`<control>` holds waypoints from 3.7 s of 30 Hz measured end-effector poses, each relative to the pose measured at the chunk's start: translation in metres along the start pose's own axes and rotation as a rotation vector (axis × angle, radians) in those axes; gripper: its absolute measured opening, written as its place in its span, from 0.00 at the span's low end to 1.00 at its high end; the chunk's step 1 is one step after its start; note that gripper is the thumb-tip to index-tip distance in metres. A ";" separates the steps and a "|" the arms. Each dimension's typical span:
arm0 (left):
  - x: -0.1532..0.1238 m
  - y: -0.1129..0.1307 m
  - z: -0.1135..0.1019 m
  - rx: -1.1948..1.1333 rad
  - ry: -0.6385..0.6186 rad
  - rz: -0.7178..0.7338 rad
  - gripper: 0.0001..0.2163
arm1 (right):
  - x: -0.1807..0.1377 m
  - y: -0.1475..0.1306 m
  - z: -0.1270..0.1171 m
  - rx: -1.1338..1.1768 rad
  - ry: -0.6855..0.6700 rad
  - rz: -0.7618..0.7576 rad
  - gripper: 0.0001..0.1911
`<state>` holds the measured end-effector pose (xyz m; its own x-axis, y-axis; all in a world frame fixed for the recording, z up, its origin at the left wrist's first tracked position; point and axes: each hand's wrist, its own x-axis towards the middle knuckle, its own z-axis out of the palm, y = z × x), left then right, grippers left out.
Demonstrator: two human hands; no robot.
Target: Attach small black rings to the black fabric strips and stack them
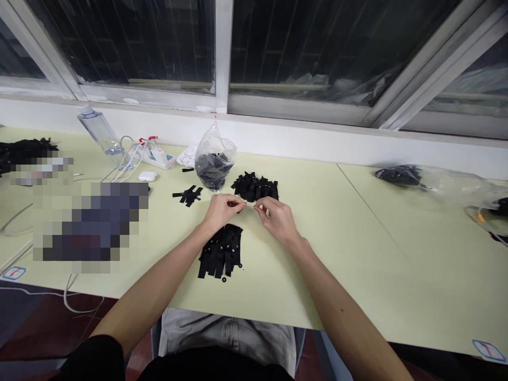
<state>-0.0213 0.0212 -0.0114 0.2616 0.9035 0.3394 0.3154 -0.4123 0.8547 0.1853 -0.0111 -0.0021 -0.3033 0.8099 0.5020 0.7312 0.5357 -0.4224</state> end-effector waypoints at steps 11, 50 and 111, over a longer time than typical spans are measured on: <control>-0.001 0.000 -0.004 0.172 -0.260 0.083 0.07 | 0.002 0.001 0.005 0.136 -0.164 0.064 0.07; 0.005 0.001 -0.012 0.256 -0.049 0.162 0.11 | 0.002 0.007 0.008 0.200 -0.256 0.133 0.06; -0.006 0.016 0.004 -0.107 -0.124 0.145 0.22 | 0.009 -0.005 0.003 0.637 0.020 0.265 0.08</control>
<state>-0.0140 0.0089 -0.0014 0.4093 0.8118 0.4166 0.1698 -0.5163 0.8394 0.1768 -0.0063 0.0021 -0.1484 0.9315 0.3321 0.2758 0.3615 -0.8907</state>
